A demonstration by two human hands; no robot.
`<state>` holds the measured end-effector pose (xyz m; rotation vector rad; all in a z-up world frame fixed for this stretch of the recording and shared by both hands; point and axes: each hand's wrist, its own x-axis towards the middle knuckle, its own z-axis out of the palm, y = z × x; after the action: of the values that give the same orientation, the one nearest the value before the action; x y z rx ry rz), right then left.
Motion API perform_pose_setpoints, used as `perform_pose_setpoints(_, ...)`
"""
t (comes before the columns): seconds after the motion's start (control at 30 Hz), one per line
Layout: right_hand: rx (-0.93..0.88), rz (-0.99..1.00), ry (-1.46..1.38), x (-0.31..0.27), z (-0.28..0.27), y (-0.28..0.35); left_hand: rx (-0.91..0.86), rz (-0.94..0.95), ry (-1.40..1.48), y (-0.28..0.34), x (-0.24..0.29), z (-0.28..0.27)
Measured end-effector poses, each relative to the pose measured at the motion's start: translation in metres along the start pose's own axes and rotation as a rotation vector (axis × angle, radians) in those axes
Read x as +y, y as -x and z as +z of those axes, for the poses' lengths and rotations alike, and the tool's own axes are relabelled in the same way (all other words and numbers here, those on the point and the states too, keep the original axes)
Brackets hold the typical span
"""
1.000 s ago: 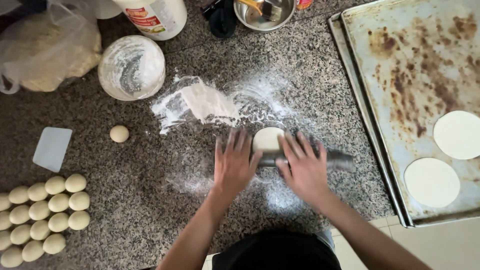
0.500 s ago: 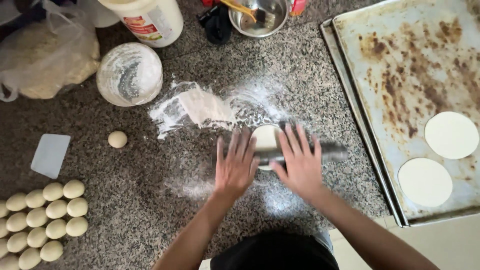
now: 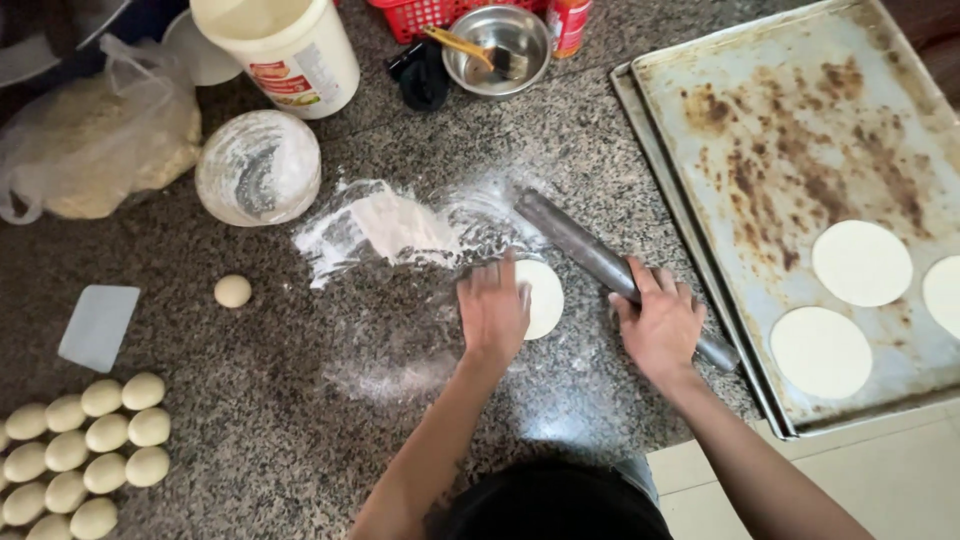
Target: Rolling out small balls of dough into flat circles using a rolling pin and placing them on a baking sheet.
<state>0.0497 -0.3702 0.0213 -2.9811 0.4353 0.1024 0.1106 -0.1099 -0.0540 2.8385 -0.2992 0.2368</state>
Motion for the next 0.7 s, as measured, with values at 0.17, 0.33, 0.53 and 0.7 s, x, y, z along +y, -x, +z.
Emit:
perform_pose_setpoints(0.17,-0.047,0.05,-0.027,-0.003,-0.018,0.008,-0.551,-0.315,0.536,-0.025,0.009,-0.028)
perform_pose_setpoints(0.33,0.0,0.013,-0.1,-0.02,-0.028,0.0,-0.395,-0.455,1.318,0.013,0.001,-0.07)
perform_pose_setpoints(0.53,0.014,-0.266,0.062,-0.052,-0.008,0.025,0.001,0.019,-0.073,0.058,-0.044,-0.065)
perform_pose_setpoints(0.7,0.119,-0.615,-0.035,-0.048,0.032,0.074,0.022,0.232,0.102,0.099,-0.061,-0.099)
